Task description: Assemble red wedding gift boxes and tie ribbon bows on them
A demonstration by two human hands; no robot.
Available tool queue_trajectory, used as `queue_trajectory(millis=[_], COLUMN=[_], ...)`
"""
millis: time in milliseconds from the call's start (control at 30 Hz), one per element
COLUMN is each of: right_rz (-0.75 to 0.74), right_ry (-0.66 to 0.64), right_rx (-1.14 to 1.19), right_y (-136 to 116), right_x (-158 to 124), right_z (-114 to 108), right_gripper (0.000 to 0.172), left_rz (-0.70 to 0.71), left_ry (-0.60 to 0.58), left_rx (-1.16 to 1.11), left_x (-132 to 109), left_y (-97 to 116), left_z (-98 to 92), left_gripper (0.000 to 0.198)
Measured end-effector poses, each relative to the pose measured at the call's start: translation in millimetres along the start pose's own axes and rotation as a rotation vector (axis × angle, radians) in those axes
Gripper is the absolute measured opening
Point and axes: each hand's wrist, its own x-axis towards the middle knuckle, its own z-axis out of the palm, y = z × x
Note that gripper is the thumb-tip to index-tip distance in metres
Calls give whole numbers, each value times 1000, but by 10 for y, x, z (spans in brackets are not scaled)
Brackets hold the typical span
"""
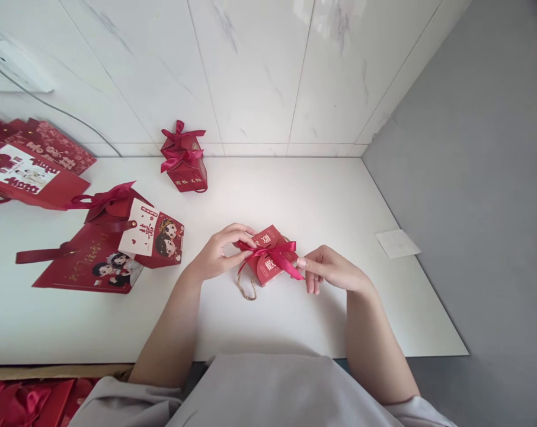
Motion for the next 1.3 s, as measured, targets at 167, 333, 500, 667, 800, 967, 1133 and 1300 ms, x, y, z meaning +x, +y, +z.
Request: queue_trajectory(millis=[167, 333, 500, 667, 800, 967, 1133, 1300], right_rz=[-103, -188, -225, -633, -737, -794, -916, -982], right_ry=[55, 122, 277, 920, 915, 992, 1046, 1014], right_rx=[71, 137, 10, -586, -870, -857, -740, -684], right_y=[5, -12, 3, -7, -112, -78, 80, 138], right_x=[77, 114, 158, 256, 374, 505, 425, 381], right_z=[62, 67, 168, 527, 914, 1040, 857, 769], right_gripper=[34, 32, 36, 25, 52, 26, 22, 24], left_rz=[-46, -54, -81, -118, -88, -87, -166, -303], left_ry=[24, 35, 54, 49, 44, 52, 105, 198], left_rx=[13, -7, -13, -140, -191, -130, -96, -206], left_x=[-27, -40, -20, -8, -2, 3, 19, 41], left_y=[-83, -108, -85, -110, -125, -94, -93, -140], left_z=[-74, -94, -50, -11, 2, -16, 13, 98], left_gripper=[5, 4, 9, 29, 30, 31, 35, 36])
